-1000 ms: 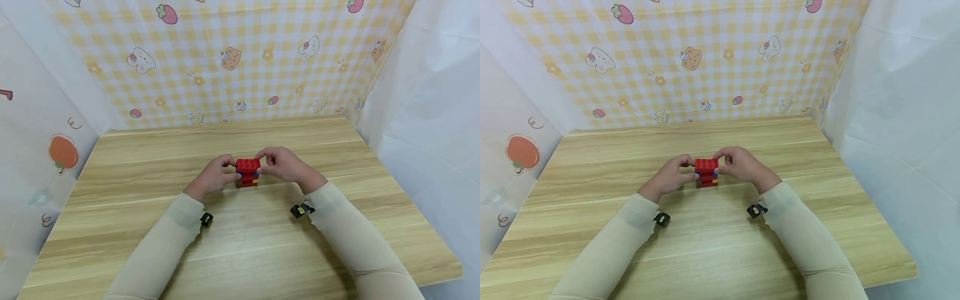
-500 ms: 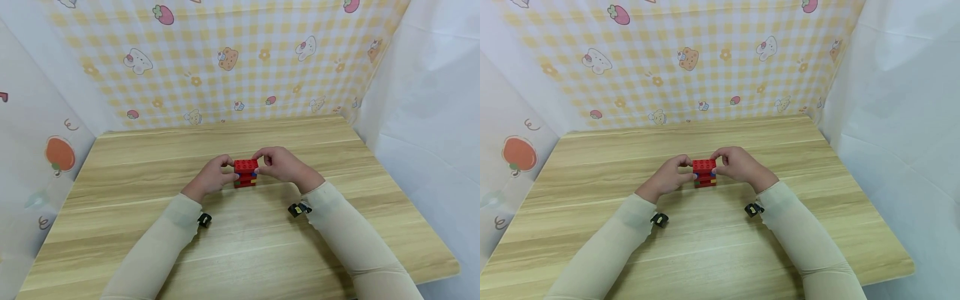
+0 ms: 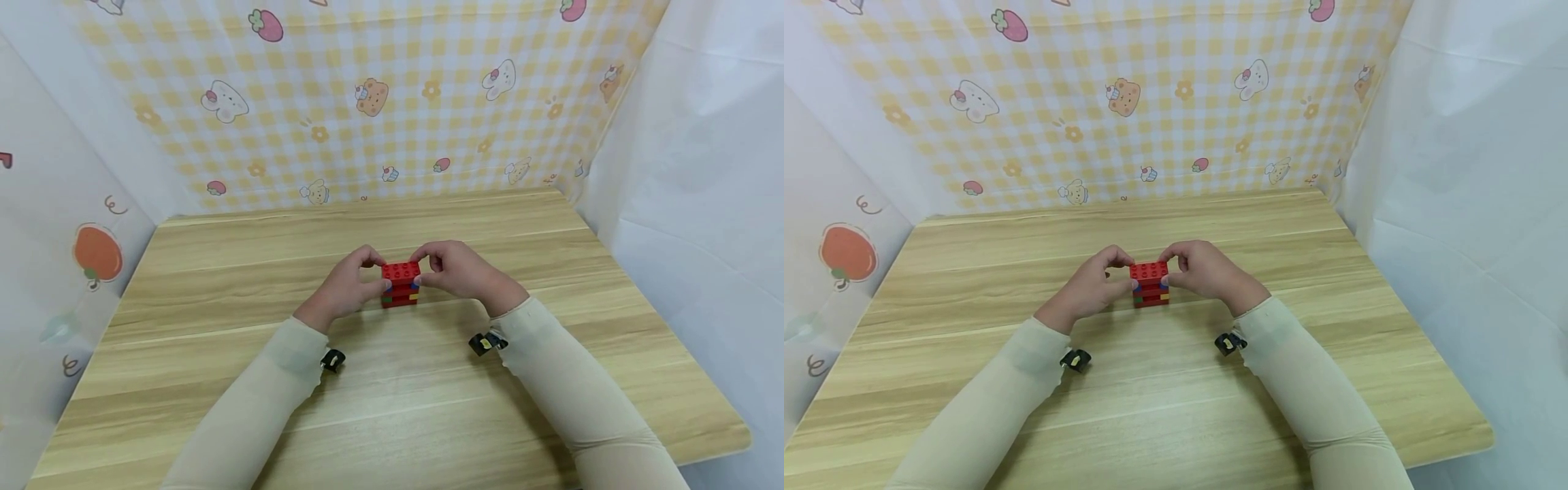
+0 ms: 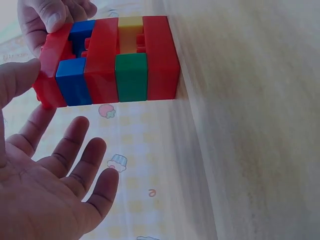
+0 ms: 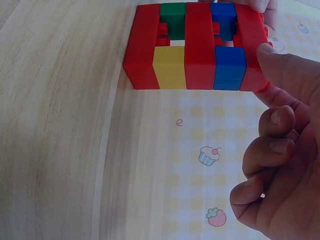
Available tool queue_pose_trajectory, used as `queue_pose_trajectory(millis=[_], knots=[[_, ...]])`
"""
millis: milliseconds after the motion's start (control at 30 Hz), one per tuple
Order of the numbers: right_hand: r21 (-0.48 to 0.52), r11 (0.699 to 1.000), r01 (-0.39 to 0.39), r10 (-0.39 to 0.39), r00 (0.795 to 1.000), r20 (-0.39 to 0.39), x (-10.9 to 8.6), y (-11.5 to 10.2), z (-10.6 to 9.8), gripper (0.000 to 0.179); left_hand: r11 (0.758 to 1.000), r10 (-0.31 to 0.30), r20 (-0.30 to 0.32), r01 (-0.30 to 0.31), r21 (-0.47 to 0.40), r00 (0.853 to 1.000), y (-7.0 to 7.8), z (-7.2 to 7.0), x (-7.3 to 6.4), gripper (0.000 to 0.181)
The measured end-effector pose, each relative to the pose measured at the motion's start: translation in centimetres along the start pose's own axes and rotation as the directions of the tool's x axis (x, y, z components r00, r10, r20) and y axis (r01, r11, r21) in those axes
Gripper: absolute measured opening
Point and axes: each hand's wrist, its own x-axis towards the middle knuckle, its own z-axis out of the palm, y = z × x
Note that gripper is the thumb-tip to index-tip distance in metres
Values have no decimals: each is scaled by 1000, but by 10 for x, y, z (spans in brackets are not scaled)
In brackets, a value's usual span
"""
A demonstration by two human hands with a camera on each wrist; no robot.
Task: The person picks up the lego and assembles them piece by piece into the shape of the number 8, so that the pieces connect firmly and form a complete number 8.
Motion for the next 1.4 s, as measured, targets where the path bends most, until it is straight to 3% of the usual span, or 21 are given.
queue_pose_trajectory(millis=[1067, 1400], knots=[[53, 999, 0, 1, 1000, -15, -1, 4, 3, 31, 1000, -7, 7, 7, 29, 1000, 6, -5, 0, 21], [32, 999, -14, 14, 1000, -13, 4, 2, 2, 33, 996, -19, -33, 22, 85, 999, 5, -6, 4, 21]])
